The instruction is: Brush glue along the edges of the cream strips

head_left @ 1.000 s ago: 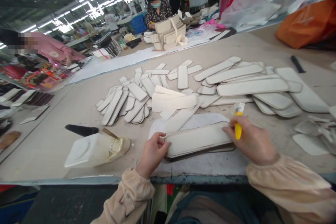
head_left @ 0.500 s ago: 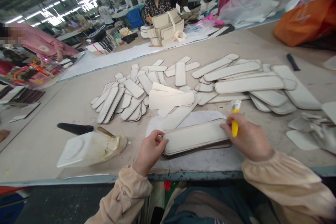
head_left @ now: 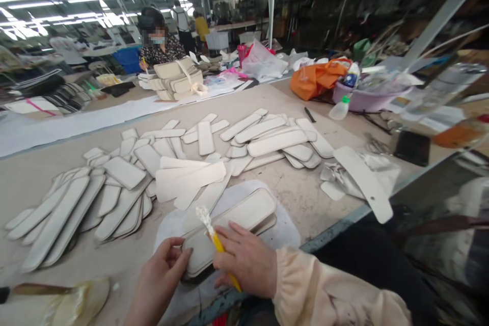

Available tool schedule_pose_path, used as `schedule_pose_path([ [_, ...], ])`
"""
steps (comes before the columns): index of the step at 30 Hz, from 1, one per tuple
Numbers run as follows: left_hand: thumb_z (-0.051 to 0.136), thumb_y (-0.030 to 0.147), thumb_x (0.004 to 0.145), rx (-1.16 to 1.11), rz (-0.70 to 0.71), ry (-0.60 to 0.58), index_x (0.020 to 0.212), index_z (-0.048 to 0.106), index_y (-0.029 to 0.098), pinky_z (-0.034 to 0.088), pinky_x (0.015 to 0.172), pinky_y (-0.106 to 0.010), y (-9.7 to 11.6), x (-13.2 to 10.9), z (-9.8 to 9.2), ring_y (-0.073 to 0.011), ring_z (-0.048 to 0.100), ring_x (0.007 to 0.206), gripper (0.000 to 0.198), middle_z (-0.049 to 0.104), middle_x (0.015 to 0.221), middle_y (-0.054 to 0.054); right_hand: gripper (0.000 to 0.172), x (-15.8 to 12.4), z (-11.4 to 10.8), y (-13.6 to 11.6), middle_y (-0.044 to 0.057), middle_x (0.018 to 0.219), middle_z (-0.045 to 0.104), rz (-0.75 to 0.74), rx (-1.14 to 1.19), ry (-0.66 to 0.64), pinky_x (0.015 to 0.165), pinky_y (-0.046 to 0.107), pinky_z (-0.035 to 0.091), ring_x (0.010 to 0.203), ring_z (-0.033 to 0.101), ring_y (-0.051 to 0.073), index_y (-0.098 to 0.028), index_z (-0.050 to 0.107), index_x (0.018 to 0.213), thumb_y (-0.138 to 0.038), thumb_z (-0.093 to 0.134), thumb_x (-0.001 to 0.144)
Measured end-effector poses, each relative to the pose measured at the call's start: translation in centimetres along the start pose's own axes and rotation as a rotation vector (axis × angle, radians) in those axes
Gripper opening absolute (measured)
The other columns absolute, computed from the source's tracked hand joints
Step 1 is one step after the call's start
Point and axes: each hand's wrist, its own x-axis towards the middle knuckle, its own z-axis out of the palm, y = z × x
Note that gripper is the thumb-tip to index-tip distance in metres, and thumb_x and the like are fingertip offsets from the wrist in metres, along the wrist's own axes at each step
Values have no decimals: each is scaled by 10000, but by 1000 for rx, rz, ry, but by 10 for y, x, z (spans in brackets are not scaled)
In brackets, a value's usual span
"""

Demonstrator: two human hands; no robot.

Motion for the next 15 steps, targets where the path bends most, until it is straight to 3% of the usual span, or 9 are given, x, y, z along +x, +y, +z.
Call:
schedule_pose_path([
  [3,635,660,646,32,2,23,936,564,201,400,510,-272,7,-2,-1,-177,555,510,547,556,552,49,387,-8,-4,12,118,1316,593,81,2,0,1150,466,281,1363,404,240,-216,615,988,-578,529,878],
  [9,624,589,685,61,31,42,915,570,204,419,556,-286,16,-6,-1,-183,578,548,452,586,585,37,221,-45,-33,59,150,1317,596,299,-84,96,1098,547,349,1301,486,287,-202,609,941,-397,651,845],
  [12,613,546,701,67,41,67,933,574,189,408,548,-285,19,-8,0,-177,562,535,427,568,577,41,155,-57,-36,71,139,1322,593,432,-72,219,1033,521,435,1270,519,289,-223,575,942,-344,628,860],
  [15,611,507,698,51,56,103,990,590,168,404,545,-278,23,-11,2,-169,545,534,448,549,571,46,135,-57,-34,75,110,1241,651,640,35,391,873,420,546,1088,651,257,-246,530,967,-332,587,879],
])
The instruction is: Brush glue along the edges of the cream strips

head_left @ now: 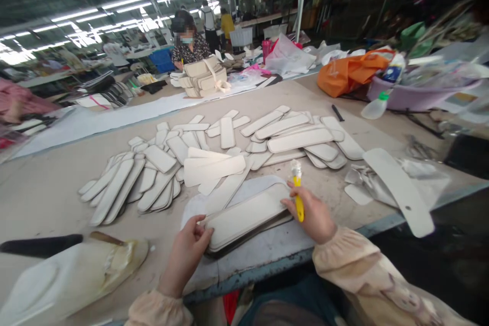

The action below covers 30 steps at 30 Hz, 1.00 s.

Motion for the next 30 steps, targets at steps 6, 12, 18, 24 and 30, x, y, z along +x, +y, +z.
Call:
schedule_pose_path([
  [6,630,465,698,-110,-29,36,936,611,163,365,516,-240,3,-6,4,-131,489,519,385,508,572,57,185,11,1,-5,17,913,726,204,77,60,755,371,536,786,710,239,-251,525,903,-389,620,824],
  [12,722,429,650,-197,-32,126,861,626,156,369,539,-220,0,-15,8,-115,483,561,358,499,609,50,239,12,-2,-9,31,867,701,220,175,123,761,377,522,803,693,241,-235,551,922,-404,647,782],
  [18,756,368,673,-494,-22,175,855,618,153,444,651,-221,8,-30,5,-128,557,707,314,630,771,-2,370,14,-7,-16,3,831,646,329,566,185,680,337,548,693,652,188,-249,447,910,-380,731,712],
  [24,826,319,621,-822,-65,211,840,594,149,455,611,-191,27,-39,0,-91,556,635,361,625,691,17,436,23,-28,-22,-30,808,613,270,820,319,664,272,511,668,594,135,-253,454,901,-296,806,646],
  [30,858,220,569,-1063,-144,158,823,599,155,464,560,-173,46,-38,3,-82,577,613,369,625,708,22,471,28,-52,-26,-47,771,616,312,1076,343,659,212,472,689,575,108,-261,494,889,-206,849,585],
])
